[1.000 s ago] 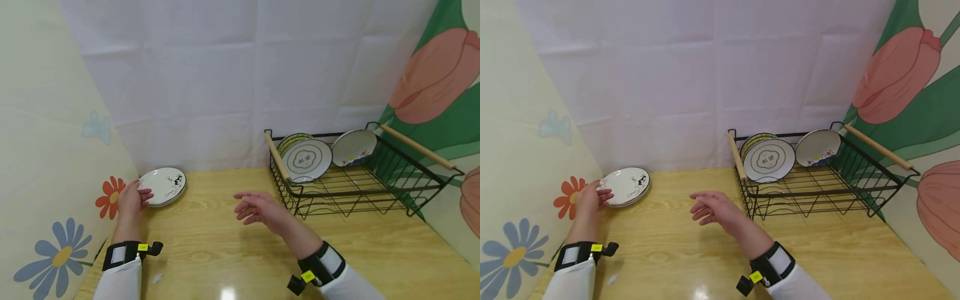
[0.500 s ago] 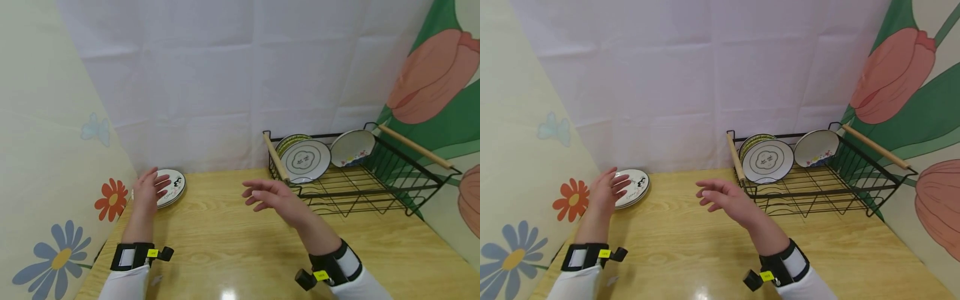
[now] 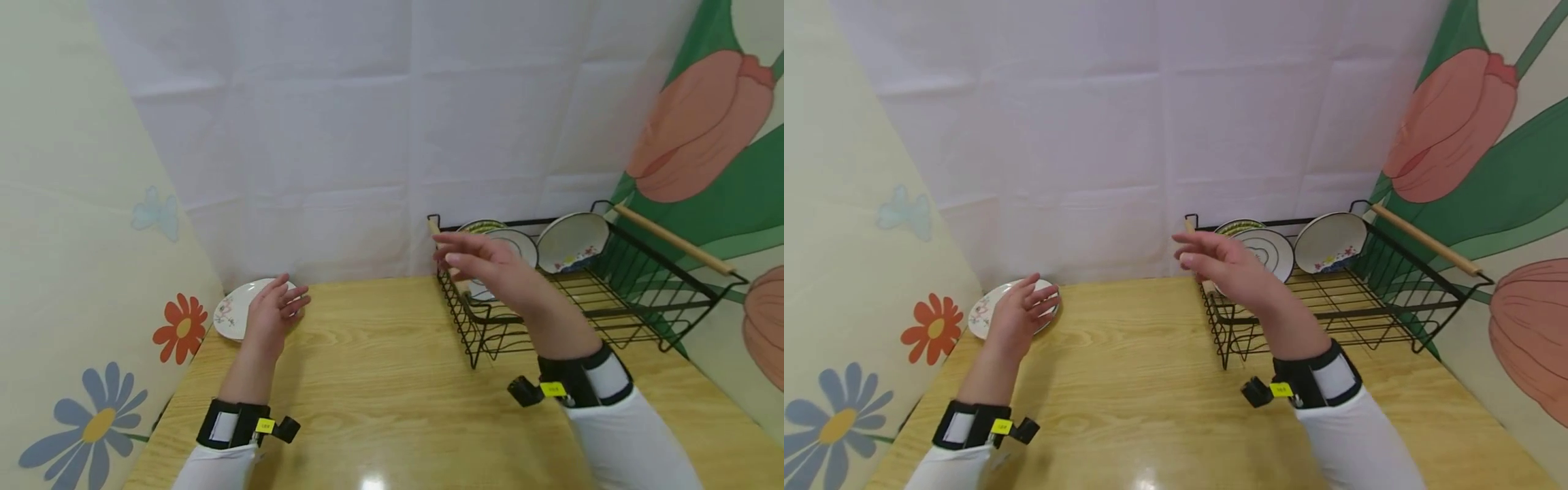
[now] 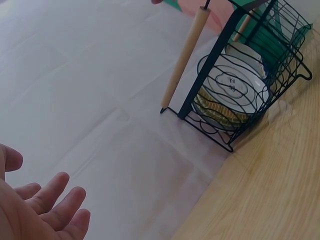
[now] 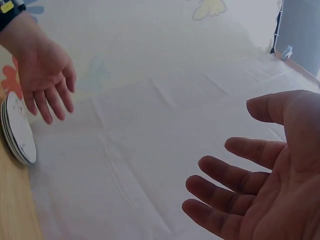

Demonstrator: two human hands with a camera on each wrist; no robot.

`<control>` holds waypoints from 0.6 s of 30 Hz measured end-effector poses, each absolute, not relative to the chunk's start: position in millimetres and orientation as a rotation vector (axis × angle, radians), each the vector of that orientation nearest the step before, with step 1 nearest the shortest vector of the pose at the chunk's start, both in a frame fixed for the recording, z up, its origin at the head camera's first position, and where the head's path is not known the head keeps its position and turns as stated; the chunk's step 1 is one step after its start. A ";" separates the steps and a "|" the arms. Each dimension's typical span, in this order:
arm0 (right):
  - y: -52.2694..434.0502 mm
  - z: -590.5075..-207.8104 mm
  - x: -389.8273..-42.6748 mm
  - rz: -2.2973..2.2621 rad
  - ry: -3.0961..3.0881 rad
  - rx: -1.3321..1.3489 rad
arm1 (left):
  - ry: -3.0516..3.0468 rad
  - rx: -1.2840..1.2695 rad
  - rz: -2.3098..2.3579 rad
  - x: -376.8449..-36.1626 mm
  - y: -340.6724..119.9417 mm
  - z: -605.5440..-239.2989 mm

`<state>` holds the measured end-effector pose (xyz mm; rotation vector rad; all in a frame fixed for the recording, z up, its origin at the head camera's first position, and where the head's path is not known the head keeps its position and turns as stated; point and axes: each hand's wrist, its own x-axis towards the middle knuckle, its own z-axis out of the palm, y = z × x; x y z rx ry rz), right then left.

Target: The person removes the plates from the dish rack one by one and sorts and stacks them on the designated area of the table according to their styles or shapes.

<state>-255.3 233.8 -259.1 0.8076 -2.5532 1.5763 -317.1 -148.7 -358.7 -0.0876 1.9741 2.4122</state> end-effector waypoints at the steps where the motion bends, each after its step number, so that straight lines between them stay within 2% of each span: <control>1: 237.0 -253.0 -259.9 1.533 -2.585 0.782 | 1.969 -0.081 2.397 -315.9 -146.2 -359.3; 10: 271.9 -206.4 -315.7 1.014 -2.875 0.512 | 1.628 0.109 2.447 -305.0 -118.0 -367.8; 18: 310.1 -198.4 -365.6 0.641 -2.986 0.400 | 1.364 0.119 2.395 -296.0 -86.5 -384.2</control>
